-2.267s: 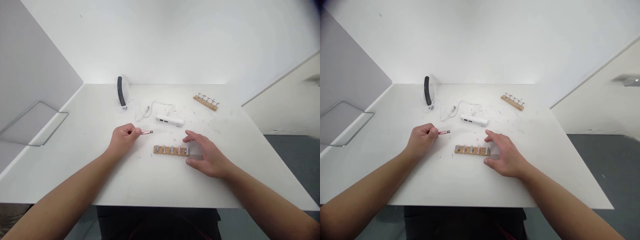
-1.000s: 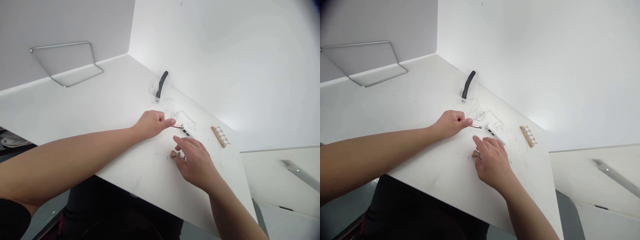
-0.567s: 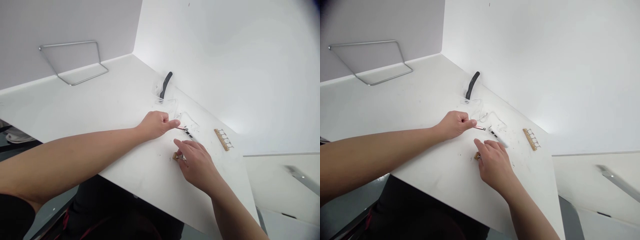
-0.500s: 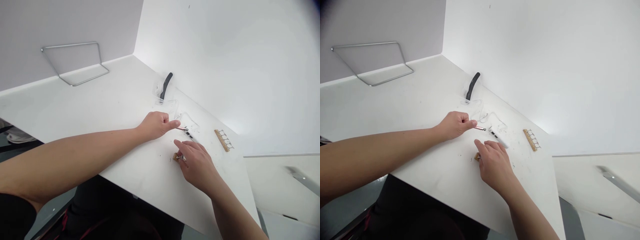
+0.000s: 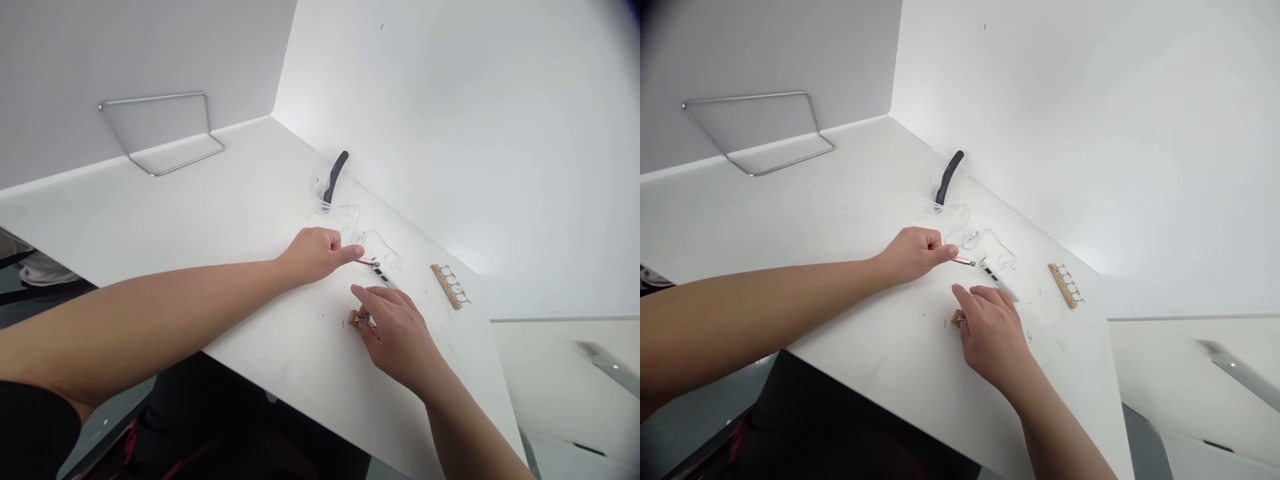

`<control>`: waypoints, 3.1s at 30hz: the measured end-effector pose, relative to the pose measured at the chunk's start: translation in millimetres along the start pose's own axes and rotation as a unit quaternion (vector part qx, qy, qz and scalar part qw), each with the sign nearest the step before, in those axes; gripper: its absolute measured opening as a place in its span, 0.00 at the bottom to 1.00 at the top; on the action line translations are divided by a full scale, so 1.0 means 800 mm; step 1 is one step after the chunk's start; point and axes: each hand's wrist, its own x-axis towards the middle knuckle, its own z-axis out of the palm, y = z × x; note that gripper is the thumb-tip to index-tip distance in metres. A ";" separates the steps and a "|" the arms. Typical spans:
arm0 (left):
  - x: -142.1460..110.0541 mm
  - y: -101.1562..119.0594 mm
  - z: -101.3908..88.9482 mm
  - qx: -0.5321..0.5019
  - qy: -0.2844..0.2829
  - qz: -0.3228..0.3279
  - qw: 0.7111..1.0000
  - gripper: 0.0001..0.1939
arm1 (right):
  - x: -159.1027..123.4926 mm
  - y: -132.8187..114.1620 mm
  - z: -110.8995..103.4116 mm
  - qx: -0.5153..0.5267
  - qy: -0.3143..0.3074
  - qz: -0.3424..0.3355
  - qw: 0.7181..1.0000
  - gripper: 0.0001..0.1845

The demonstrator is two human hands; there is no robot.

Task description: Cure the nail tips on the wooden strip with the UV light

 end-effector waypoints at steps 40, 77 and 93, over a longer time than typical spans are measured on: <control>-0.002 0.000 -0.001 -0.016 -0.048 0.011 0.999 0.27 | 0.013 0.021 -0.006 0.228 -0.082 0.130 0.961 0.25; -0.025 0.006 0.018 -0.009 -0.102 0.011 0.995 0.22 | -0.016 -0.016 0.004 0.228 0.377 0.128 0.888 0.26; -0.004 0.000 0.010 0.018 0.007 0.016 1.000 0.24 | -0.006 0.103 0.017 0.129 0.203 0.223 0.945 0.26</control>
